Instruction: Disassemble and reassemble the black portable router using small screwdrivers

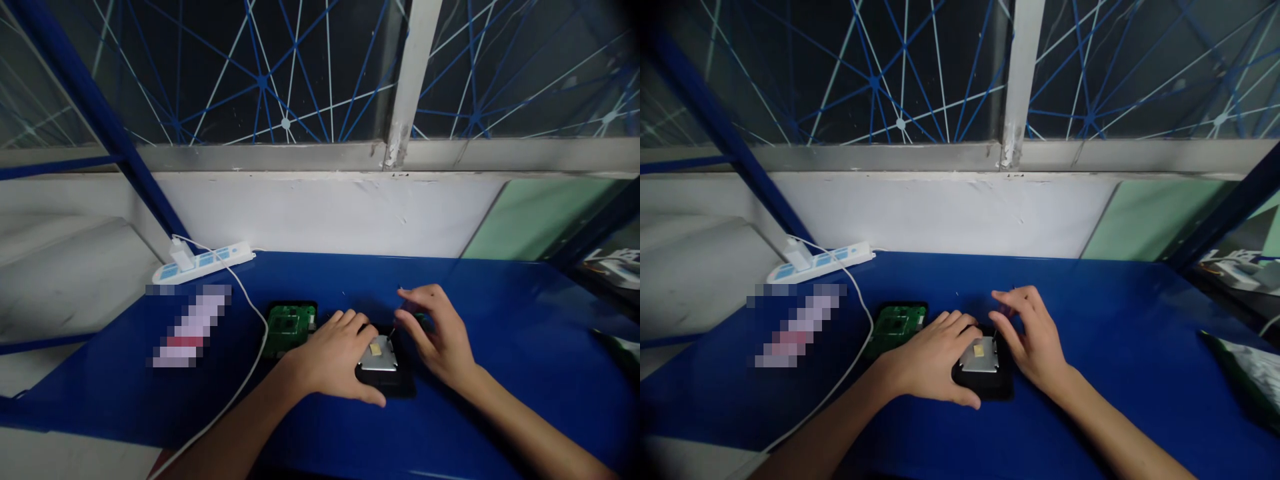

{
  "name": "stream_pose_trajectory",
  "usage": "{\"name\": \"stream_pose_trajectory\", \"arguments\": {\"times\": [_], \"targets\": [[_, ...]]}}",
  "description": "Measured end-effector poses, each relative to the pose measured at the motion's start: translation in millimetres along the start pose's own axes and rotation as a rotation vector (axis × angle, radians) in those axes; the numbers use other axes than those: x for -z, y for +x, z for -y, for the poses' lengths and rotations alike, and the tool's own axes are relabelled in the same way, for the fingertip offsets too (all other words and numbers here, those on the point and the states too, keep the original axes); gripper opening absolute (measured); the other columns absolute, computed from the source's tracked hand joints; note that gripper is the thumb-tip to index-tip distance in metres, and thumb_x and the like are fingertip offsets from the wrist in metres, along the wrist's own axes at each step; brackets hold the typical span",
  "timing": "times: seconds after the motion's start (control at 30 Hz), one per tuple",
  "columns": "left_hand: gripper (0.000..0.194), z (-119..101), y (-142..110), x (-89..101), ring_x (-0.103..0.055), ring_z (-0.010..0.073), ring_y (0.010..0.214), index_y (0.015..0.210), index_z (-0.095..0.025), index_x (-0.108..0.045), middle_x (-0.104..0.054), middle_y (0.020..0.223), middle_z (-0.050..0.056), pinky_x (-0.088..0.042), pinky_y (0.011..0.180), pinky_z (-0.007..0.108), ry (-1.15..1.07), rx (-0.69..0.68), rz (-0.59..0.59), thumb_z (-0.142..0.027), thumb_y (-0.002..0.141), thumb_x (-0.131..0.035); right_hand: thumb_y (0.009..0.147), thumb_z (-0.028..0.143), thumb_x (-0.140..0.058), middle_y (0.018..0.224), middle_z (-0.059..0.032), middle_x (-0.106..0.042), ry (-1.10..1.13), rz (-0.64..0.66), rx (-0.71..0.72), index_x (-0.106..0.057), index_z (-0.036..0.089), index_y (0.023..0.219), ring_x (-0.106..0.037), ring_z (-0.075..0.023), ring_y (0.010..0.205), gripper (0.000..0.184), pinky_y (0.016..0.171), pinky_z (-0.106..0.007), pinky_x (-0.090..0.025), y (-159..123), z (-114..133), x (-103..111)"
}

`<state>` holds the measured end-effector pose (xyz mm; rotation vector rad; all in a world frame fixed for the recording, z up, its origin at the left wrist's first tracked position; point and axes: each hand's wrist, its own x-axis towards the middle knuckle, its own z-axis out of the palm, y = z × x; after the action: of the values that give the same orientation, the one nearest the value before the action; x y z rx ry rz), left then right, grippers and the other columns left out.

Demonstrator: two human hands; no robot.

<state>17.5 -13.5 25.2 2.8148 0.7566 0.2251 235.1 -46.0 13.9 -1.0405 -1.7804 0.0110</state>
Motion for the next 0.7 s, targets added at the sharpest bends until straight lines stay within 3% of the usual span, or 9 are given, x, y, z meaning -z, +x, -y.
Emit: {"name": "stream_pose_trajectory", "arguments": {"times": [0.17, 0.27, 0.5, 0.7], "targets": [[0.078, -0.5, 0.3, 0.7, -0.055, 0.0306, 0.106, 0.118, -0.019, -0.056, -0.059, 0.117, 0.009, -0.042, 0.097, 0.044, -0.001, 0.000, -0.001, -0.070, 0.063, -0.080, 0.098, 0.014, -0.047, 0.116, -0.0078, -0.062, 0.041, 0.071, -0.023, -0.043, 0.030, 0.146, -0.066, -0.0186, 0.096, 0.051, 0.082, -0.036, -0.057, 0.0, 2.7, 1.1], [0.080, -0.7, 0.2, 0.1, -0.054, 0.0302, 0.107, 0.119, -0.019, -0.056, -0.058, 0.118, 0.009, -0.042, 0.098, 0.044, 0.000, 0.003, -0.006, -0.070, 0.063, -0.080, 0.098, 0.012, -0.047, 0.111, -0.0062, -0.066, 0.006, 0.053, -0.005, -0.040, 0.030, 0.149, -0.066, -0.0177, 0.095, 0.054, 0.082, -0.034, -0.057, 1.5, 2.7, 0.0], [0.080, -1.0, 0.4, -1.2, -0.055, 0.0313, 0.106, 0.118, -0.018, -0.057, -0.059, 0.116, 0.010, -0.042, 0.096, 0.044, 0.016, -0.002, -0.007, -0.071, 0.063, -0.080, 0.096, 0.014, -0.055, 0.094, -0.0038, -0.064, 0.017, 0.020, -0.027, -0.054, 0.026, 0.134, -0.067, -0.0172, 0.086, 0.039, 0.076, -0.033, -0.057, 2.6, 1.4, -1.3], [0.079, -1.0, 1.1, -2.1, -0.055, 0.0305, 0.103, 0.115, -0.018, -0.057, -0.059, 0.114, 0.009, -0.042, 0.094, 0.044, 0.028, -0.004, -0.003, -0.071, 0.062, -0.080, 0.096, 0.020, -0.058, 0.088, -0.0022, -0.060, -0.089, -0.020, -0.064, -0.056, 0.022, 0.125, -0.064, -0.0138, 0.071, 0.030, 0.065, -0.029, -0.055, 3.1, 6.6, -4.2]]}}
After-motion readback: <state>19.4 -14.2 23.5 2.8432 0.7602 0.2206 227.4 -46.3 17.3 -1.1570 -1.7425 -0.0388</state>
